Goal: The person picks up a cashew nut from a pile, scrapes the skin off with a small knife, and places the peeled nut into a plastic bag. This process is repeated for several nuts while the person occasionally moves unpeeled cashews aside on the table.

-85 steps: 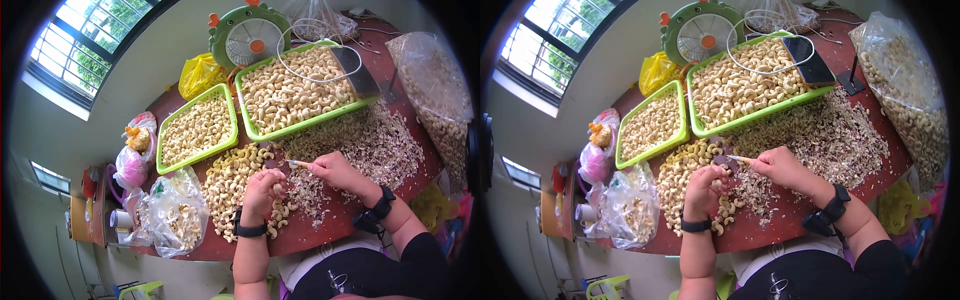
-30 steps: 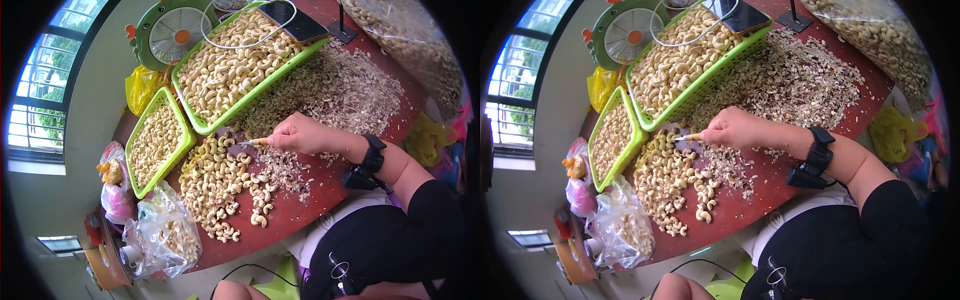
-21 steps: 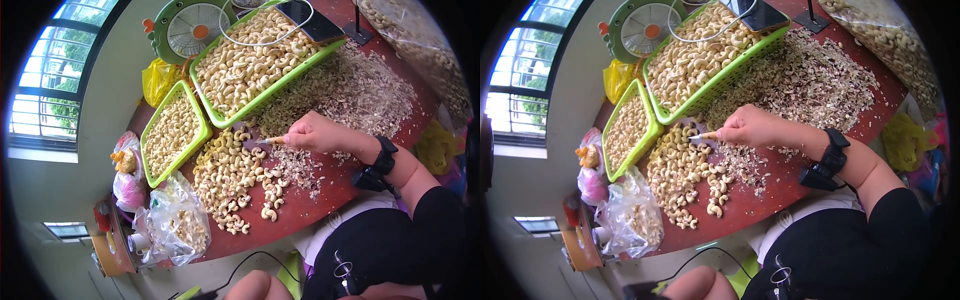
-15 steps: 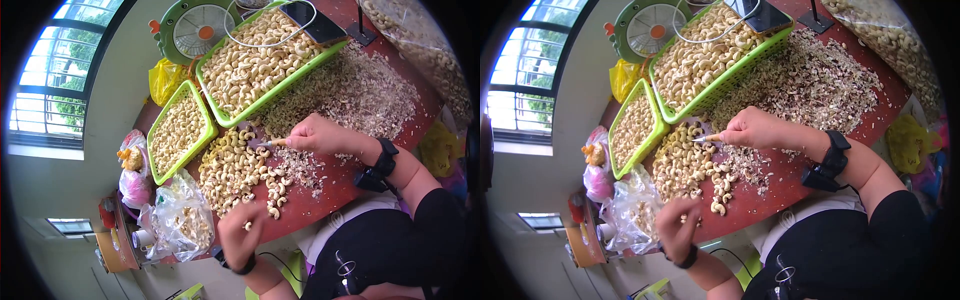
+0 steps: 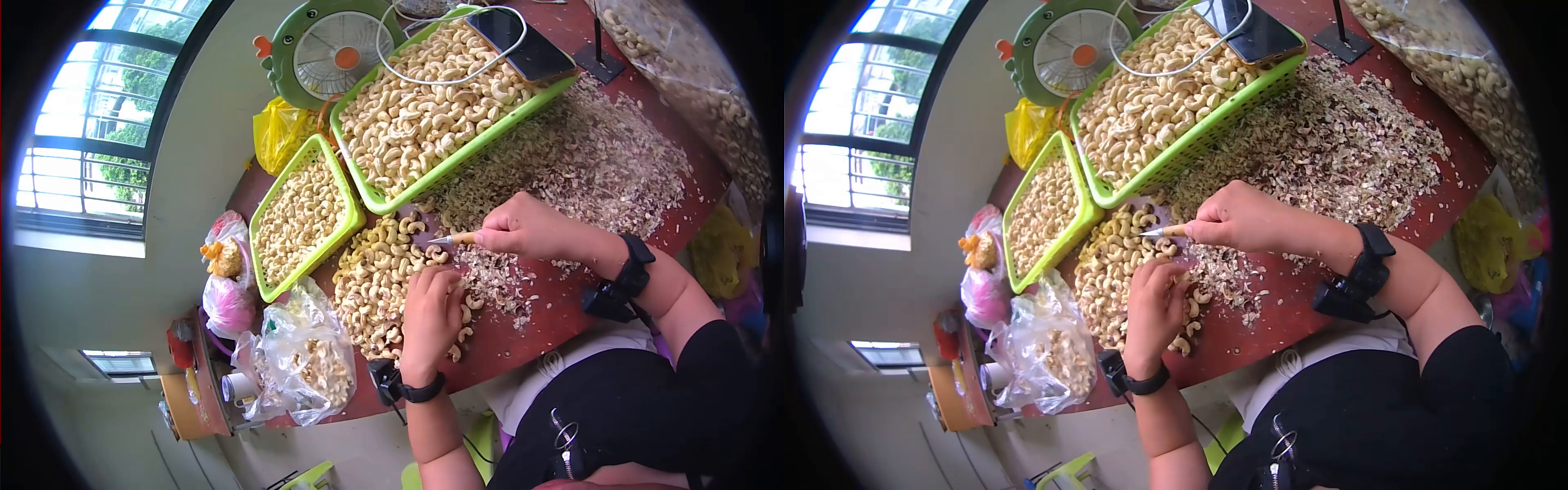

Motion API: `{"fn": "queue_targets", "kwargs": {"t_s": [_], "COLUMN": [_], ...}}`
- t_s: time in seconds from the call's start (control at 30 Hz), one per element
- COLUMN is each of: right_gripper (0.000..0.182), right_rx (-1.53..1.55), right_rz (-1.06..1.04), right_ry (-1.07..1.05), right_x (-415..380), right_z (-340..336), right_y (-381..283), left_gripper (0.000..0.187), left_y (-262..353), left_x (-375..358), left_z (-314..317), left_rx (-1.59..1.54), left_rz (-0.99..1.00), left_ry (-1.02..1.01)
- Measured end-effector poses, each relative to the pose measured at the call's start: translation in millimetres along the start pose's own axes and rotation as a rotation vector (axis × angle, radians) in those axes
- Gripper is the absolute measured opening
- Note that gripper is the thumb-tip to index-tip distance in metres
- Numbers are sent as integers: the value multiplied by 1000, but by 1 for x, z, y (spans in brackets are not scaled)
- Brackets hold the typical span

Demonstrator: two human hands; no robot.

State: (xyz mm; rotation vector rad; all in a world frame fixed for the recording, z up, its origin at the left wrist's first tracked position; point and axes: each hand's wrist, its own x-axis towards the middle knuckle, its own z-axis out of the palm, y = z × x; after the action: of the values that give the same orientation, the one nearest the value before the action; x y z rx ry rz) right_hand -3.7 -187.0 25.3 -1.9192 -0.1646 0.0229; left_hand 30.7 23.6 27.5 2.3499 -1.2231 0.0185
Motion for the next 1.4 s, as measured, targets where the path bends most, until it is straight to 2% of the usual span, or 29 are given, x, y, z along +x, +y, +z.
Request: {"fn": "queue_targets", "kwargs": {"t_s": [0.03, 0.1, 0.13, 0.17, 0.23, 0.27, 0.33, 0.43, 0.5, 0.6, 0.77, 1.4], "right_gripper": [36, 36, 37, 37, 38, 38, 38, 39, 39, 37, 36, 31], "right_rx": [-2, 28, 58, 49, 112, 128, 134, 134, 96, 96, 167, -2], "right_rz": [-12, 58, 26, 9, 102, 122, 113, 78, 63, 86, 154, 110], "right_ry": [-2, 12, 28, 19, 13, 2, -4, -2, 3, -12, -35, -65], "right_x": [0, 0, 2, 2, 3, 3, 3, 1, 0, -1, -2, 1], "right_z": [0, 2, 4, 4, 5, 4, 6, 10, 11, 10, 18, 22], "right_y": [0, -3, -2, -4, -8, -11, -14, -8, -8, -6, -9, -4], "left_gripper": [16, 11, 11, 14, 16, 16, 18, 19, 20, 22, 18, 10], "left_y": [0, 3, 3, 3, 5, 5, 4, 3, 6, 7, 5, 11], "left_x": [-1, -6, -6, -8, -4, -2, 4, 12, 15, 14, 11, 11], "left_z": [-3, -7, -2, -2, -2, -3, -3, 5, 9, 15, 16, 32], "left_rx": [9, -485, -798, -982, -1338, -1335, -1656, -1787, -1821, -1862, -1860, -1749], "left_rz": [0, -353, -388, -467, -565, -557, -656, -680, -690, -598, -615, -626], "left_ry": [8, 36, 152, 207, 285, 298, 283, 361, 386, 434, 456, 659]}}
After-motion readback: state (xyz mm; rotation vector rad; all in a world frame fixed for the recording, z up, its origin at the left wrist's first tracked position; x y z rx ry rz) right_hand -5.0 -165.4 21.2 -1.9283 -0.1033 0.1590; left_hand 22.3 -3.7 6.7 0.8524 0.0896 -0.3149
